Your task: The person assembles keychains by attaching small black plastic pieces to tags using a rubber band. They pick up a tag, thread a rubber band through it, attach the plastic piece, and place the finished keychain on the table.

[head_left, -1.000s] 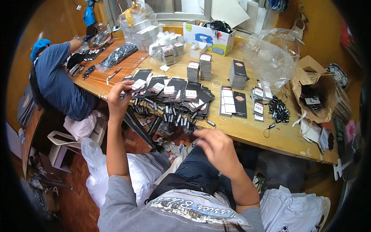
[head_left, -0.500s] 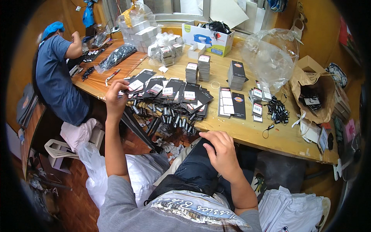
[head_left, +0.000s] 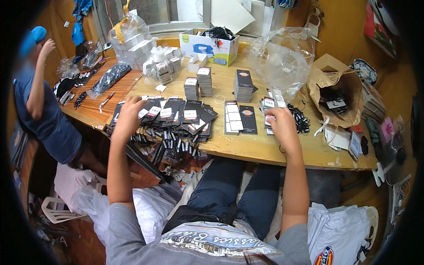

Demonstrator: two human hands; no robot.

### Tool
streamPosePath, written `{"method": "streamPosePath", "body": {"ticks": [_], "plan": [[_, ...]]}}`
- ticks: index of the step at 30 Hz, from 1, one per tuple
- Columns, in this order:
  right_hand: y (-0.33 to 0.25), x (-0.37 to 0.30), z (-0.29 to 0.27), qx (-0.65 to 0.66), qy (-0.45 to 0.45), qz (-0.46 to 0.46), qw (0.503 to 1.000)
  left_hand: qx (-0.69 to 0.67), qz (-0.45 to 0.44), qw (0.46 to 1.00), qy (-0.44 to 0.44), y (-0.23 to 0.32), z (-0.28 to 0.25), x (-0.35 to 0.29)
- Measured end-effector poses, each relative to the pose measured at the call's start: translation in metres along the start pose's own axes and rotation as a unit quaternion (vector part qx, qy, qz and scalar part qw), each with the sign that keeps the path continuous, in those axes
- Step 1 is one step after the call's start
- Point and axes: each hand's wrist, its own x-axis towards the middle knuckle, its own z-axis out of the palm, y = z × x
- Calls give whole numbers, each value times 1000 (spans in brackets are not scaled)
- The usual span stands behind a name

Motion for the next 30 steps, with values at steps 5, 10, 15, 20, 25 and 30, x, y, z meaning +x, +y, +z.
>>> {"method": "streamPosePath", "body": {"ticks": [5, 10, 15, 20, 25, 30], "plan": [[13, 60, 40, -98, -268, -61, 957, -232, 94, 961, -115, 108, 58, 63], [-1, 88, 59, -175, -380, -37, 908, -105, 69, 974, -189, 143, 130, 112], [-8, 85, 57, -196, -379, 9, 904, -28, 59, 959, -276, 164, 118, 121], [-9, 78, 50, -190, -320, 17, 928, -55, 81, 987, -126, 173, 112, 105], [-2, 83, 51, -50, -209, -15, 977, -345, -30, 938, 6, 173, 108, 101], [19, 89, 42, 198, -136, 32, 970, -599, -135, 789, 8, 164, 73, 99]]}}
